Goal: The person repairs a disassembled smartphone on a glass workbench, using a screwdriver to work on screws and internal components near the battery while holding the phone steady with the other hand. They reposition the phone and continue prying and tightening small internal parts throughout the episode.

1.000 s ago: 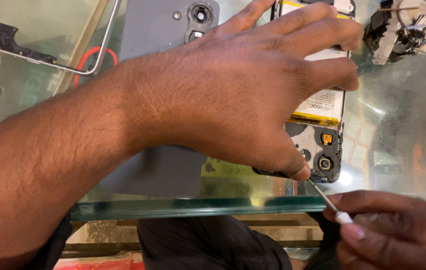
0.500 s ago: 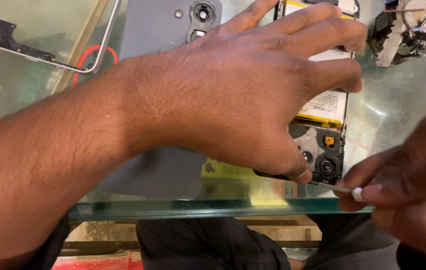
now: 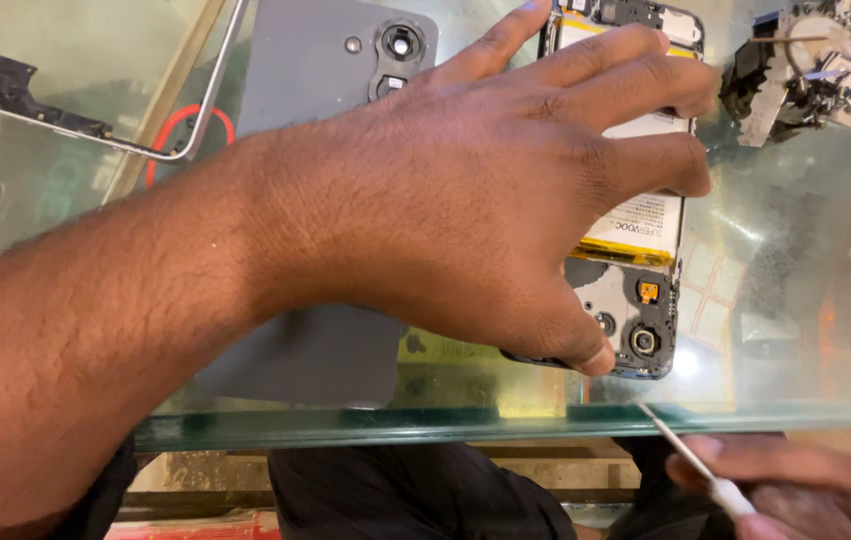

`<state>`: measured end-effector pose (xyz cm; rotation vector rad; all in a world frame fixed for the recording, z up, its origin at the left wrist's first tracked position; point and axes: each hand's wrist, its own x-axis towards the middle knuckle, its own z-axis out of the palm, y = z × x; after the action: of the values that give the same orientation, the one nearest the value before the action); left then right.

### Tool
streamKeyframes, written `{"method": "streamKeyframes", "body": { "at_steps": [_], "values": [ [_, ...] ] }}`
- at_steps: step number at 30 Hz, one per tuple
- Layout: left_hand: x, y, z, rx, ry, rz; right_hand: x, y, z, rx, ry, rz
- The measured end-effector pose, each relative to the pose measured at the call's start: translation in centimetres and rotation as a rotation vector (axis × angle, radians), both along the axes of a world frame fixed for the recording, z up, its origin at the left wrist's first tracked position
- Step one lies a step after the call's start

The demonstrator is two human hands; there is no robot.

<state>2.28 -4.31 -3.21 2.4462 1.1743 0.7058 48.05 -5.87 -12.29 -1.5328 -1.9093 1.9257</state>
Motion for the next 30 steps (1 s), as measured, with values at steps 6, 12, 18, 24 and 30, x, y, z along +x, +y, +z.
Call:
{"method": "streamKeyframes", "body": {
  "at_steps": [6,12,18,24,30],
  "values": [
    [0.1,-0.1,-0.1,0.017,0.028,0.005,1.1,-2.1,-1.2,0.086,-0.02,-0.125],
    [0.1,-0.1,-0.2,0.009,0.023,0.008,0.0,-0.3,-1.5,-0.351,-0.115,-0.18],
    [0.1,-0.2,-0.1,0.021,0.018,0.018,0.7,-1.6,-1.5,-0.144,-0.147,-0.235],
    [0.1,-0.2,-0.1,0.015,0.03,0.021,0.5,-1.2,-2.0,-0.246,-0.042,-0.203],
    [0.1,-0.2,-0.1,0.011,0.031,0.02,-1.1,-1.6,-0.7,-0.136,-0.038,-0.171]
  ]
}}
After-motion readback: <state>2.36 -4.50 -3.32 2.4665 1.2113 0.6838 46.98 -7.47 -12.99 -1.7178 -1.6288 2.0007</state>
